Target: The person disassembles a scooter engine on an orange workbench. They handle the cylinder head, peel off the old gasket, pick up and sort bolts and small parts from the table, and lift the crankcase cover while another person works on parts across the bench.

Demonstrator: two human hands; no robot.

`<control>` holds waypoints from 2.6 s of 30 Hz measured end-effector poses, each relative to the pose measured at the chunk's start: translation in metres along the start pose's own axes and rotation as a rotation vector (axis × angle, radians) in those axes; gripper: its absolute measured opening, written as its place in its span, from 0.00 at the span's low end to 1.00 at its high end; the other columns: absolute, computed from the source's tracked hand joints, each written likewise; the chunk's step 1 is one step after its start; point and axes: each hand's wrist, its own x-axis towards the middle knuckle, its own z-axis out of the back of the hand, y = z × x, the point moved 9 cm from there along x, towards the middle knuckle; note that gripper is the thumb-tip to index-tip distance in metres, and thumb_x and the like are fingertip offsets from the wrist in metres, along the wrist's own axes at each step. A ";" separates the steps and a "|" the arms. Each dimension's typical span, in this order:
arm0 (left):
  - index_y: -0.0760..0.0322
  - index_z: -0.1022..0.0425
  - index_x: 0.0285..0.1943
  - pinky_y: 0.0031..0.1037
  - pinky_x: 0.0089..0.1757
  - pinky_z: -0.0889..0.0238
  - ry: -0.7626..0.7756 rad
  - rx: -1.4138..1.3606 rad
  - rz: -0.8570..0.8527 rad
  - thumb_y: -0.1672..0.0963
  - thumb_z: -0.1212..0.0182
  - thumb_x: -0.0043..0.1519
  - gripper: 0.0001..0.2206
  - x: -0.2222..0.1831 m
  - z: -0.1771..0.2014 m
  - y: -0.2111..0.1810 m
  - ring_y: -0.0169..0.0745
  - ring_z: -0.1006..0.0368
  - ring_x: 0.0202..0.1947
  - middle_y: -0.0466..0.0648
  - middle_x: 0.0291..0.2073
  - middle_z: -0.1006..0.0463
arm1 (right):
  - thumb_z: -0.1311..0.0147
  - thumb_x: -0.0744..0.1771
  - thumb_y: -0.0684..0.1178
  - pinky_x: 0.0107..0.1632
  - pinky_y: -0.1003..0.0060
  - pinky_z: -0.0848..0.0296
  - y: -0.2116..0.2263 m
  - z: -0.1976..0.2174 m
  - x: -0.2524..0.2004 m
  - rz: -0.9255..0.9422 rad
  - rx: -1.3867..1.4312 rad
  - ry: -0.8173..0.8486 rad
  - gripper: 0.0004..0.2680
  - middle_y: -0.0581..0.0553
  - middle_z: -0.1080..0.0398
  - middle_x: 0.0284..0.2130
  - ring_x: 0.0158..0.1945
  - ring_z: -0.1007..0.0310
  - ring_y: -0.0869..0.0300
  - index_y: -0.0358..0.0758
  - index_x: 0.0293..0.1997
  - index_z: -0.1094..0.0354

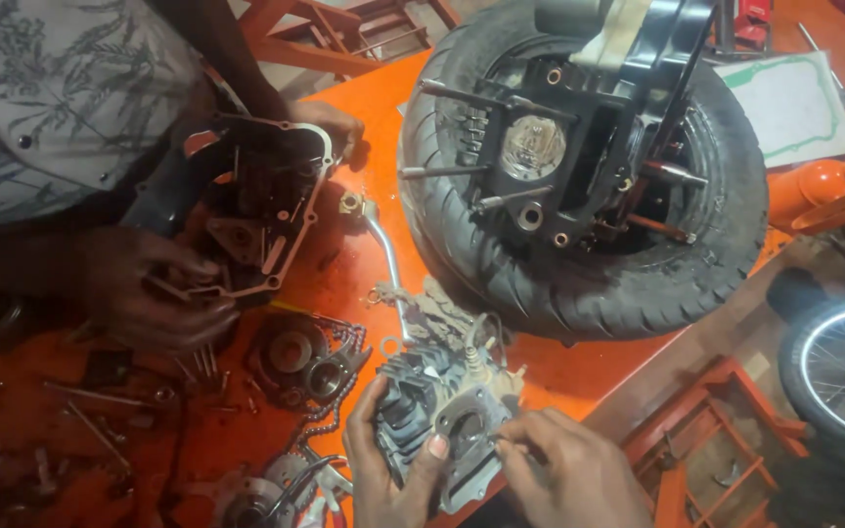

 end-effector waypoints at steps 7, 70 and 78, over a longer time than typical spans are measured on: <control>0.69 0.43 0.73 0.40 0.61 0.41 0.032 0.069 0.025 0.53 0.28 0.52 0.40 -0.003 -0.003 -0.003 0.51 0.32 0.61 0.59 0.60 0.36 | 0.37 0.59 0.49 0.36 0.57 0.22 0.003 -0.015 -0.003 0.051 -0.037 0.035 0.08 0.44 0.22 0.33 0.33 0.18 0.51 0.46 0.38 0.23; 0.60 0.39 0.69 0.31 0.49 0.31 0.176 -0.438 0.509 0.57 0.36 0.58 0.28 0.018 -0.012 0.045 0.39 0.27 0.48 0.53 0.53 0.25 | 0.41 0.58 0.48 0.42 0.54 0.29 0.037 -0.026 0.008 0.754 -0.259 0.041 0.11 0.45 0.28 0.35 0.43 0.26 0.49 0.44 0.42 0.25; 0.58 0.37 0.67 0.31 0.48 0.29 0.176 -0.459 0.619 0.58 0.37 0.57 0.26 0.018 -0.022 0.060 0.40 0.26 0.47 0.55 0.51 0.23 | 0.38 0.57 0.46 0.41 0.53 0.28 0.040 -0.038 0.024 0.797 -0.265 0.150 0.11 0.45 0.31 0.34 0.41 0.28 0.48 0.45 0.41 0.26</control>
